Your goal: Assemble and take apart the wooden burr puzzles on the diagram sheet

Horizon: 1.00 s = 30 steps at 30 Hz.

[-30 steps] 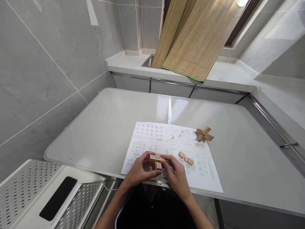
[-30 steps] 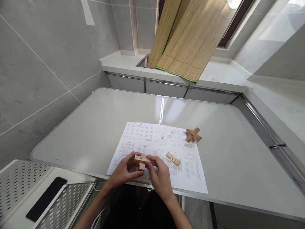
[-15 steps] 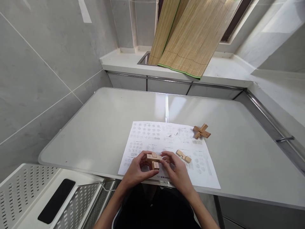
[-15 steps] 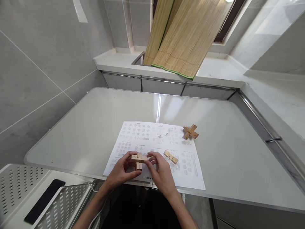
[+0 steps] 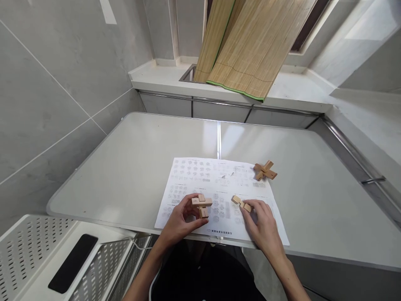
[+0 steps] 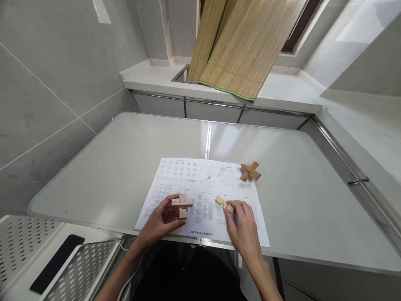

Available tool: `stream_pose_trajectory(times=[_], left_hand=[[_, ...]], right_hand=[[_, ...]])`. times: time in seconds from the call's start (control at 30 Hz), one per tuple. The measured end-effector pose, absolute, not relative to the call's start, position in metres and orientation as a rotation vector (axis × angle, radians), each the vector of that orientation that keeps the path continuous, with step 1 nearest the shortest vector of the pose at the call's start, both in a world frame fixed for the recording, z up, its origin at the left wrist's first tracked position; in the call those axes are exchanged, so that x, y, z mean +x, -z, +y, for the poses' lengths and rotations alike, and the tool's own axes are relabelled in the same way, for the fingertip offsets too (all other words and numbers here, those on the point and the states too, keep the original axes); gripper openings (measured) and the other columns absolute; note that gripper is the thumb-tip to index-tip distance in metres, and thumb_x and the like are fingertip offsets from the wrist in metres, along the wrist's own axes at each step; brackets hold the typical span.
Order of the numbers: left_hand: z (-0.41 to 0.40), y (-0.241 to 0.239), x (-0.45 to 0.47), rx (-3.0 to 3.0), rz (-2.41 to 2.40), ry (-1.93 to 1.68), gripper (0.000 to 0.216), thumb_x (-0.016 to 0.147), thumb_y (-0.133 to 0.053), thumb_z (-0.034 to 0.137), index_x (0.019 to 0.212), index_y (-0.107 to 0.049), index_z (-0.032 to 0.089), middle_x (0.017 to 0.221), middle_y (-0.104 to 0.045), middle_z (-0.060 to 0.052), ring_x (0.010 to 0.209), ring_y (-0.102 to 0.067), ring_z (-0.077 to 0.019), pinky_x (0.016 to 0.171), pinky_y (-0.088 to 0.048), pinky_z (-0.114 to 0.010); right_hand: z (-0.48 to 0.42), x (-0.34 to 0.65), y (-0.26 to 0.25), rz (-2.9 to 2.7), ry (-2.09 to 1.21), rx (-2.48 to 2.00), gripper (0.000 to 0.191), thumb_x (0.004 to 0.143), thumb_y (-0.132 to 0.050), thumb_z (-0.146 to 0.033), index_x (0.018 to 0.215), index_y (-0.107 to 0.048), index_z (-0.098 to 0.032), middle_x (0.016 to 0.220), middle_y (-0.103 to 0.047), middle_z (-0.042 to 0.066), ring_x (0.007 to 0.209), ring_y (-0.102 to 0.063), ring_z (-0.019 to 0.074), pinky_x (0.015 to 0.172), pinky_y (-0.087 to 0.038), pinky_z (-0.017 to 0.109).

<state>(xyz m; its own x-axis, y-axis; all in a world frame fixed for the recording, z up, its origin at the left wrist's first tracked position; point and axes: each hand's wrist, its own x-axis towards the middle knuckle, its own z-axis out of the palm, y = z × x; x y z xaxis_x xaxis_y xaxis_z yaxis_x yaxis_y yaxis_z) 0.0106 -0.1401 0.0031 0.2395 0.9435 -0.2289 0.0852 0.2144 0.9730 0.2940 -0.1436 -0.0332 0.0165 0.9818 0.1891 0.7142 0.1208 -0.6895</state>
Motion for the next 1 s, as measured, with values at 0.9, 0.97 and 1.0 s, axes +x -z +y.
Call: stream_pose_trajectory(times=[0.9, 0.97, 1.0], left_hand=[[-0.143, 0.006, 0.010, 1.346, 1.047, -0.890, 0.066, 0.077, -0.091, 0.031, 0.135, -0.060, 0.023, 0.119, -0.068, -0.007, 0.089, -0.067, -0.0183, 0.086, -0.059, -0.035], [-0.143, 0.007, 0.010, 1.380, 1.037, -0.906, 0.063, 0.078, -0.090, 0.032, 0.133, -0.061, 0.023, 0.125, -0.065, -0.008, 0.094, -0.068, -0.0196, 0.087, -0.059, -0.035], [-0.143, 0.007, 0.010, 1.394, 1.032, -0.907, 0.062, 0.078, -0.090, 0.032, 0.133, -0.061, 0.023, 0.126, -0.065, -0.008, 0.095, -0.068, -0.0199, 0.087, -0.059, -0.034]], right_hand=[[-0.153, 0.235, -0.013, -1.892, -1.034, -1.504, 0.036, 0.107, -0.046, -0.058, 0.104, -0.062, -0.026, 0.078, -0.065, 0.001, 0.067, -0.060, 0.0209, 0.061, -0.047, 0.031], [-0.154, 0.234, -0.013, -1.892, -1.012, -1.522, 0.035, 0.107, -0.047, -0.058, 0.103, -0.061, -0.026, 0.078, -0.066, 0.001, 0.066, -0.060, 0.0206, 0.061, -0.046, 0.032], [-0.155, 0.233, -0.013, -1.892, -1.003, -1.531, 0.034, 0.106, -0.047, -0.058, 0.103, -0.061, -0.026, 0.078, -0.066, 0.001, 0.065, -0.059, 0.0205, 0.060, -0.045, 0.032]])
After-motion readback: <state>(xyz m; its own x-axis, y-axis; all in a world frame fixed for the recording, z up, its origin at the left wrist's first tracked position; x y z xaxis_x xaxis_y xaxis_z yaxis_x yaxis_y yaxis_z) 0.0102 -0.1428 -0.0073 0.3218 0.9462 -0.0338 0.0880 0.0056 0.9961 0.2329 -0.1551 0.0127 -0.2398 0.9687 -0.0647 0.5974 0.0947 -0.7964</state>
